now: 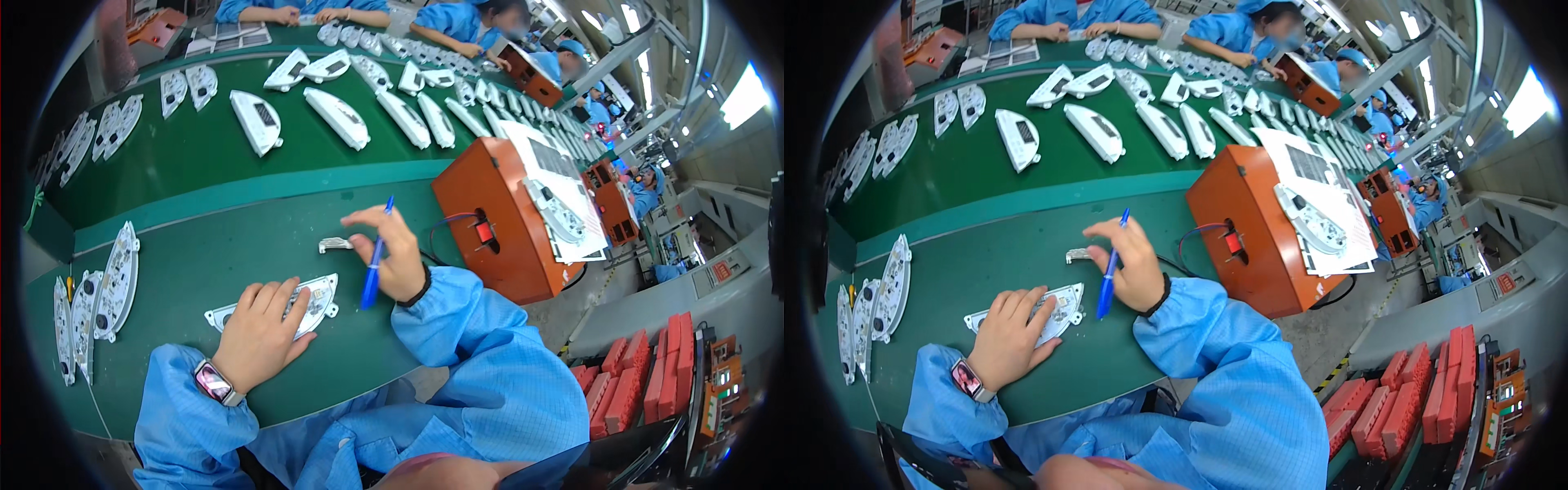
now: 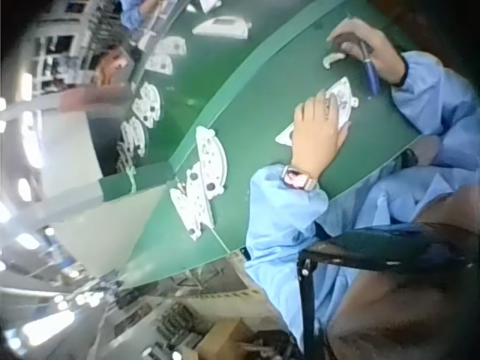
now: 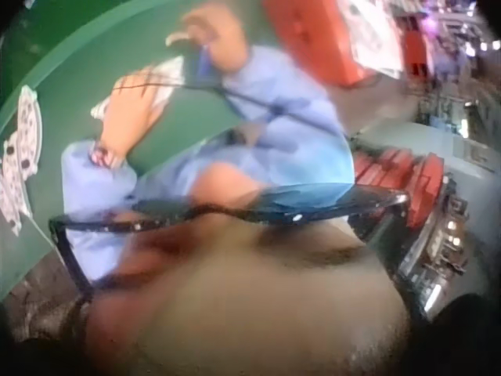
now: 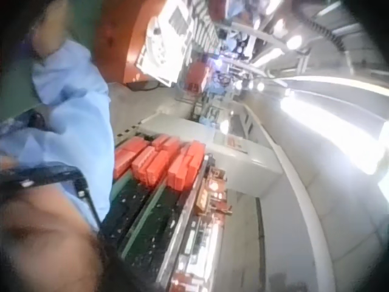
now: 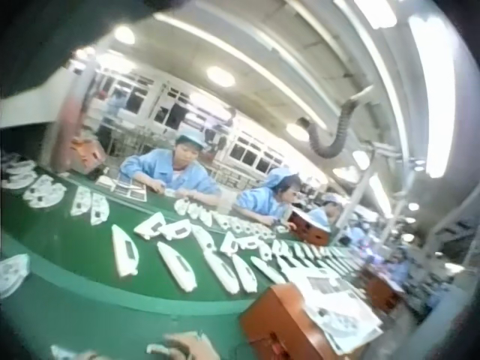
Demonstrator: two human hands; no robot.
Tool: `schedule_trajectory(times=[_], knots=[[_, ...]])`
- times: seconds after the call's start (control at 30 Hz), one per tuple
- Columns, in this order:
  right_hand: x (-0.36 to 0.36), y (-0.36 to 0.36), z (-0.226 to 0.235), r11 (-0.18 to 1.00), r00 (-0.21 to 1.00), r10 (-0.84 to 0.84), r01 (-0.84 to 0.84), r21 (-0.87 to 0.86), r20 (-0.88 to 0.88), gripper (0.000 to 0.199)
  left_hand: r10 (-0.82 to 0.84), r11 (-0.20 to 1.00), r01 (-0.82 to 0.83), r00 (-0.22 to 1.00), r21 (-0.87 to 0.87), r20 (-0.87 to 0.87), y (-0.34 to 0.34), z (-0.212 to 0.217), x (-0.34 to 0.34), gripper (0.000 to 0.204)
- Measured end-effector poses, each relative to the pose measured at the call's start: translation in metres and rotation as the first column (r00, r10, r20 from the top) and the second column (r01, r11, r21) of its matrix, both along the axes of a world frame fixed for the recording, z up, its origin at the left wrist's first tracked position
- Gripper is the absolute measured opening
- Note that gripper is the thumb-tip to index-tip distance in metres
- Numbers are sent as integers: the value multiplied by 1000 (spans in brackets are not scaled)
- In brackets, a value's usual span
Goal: The person tests electronic display panels and circuit boards by connecting a test cable, checking the illuminated displays, marking the boards with a marker, and disconnecting the cable. The person then arranges the circuit boards in a storage bin.
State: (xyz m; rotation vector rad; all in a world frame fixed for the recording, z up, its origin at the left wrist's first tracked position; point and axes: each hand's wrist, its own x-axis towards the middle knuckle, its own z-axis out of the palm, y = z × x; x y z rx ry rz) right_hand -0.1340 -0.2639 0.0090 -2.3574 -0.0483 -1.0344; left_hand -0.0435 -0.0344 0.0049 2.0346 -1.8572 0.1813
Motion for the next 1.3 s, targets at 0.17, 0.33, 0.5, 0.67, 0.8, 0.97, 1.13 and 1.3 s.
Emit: schedule_trajectory(times=[0.17,0.33,0.5,0.67,0.8,0.97,1.13,1.3], knots=[[-11,5,1,877,941,260,-135,461,-218,59,3,1000,-2,998,19,-56,1,-4,1,55],[-11,8,-5,821,857,342,-73,566,-385,18,-3,999,8,993,46,-116,0,-6,3,57],[-5,10,-8,556,788,579,-195,808,-209,13,0,997,11,988,71,-154,-1,-6,5,57],[-6,11,-9,555,791,532,-55,830,-303,22,11,997,0,991,77,-134,-1,-5,6,57],[-5,11,-10,726,796,460,-81,683,-394,24,11,996,0,990,85,-138,-3,-5,5,57],[-5,13,-9,766,804,399,-28,642,-441,29,20,996,-8,992,90,-127,-3,-6,5,57],[-5,13,-7,787,796,396,-37,616,-458,28,21,996,-5,984,87,-176,-4,-7,5,60],[-5,14,-7,796,798,391,-44,603,-458,28,26,995,-8,984,99,-175,-4,-6,5,60]])
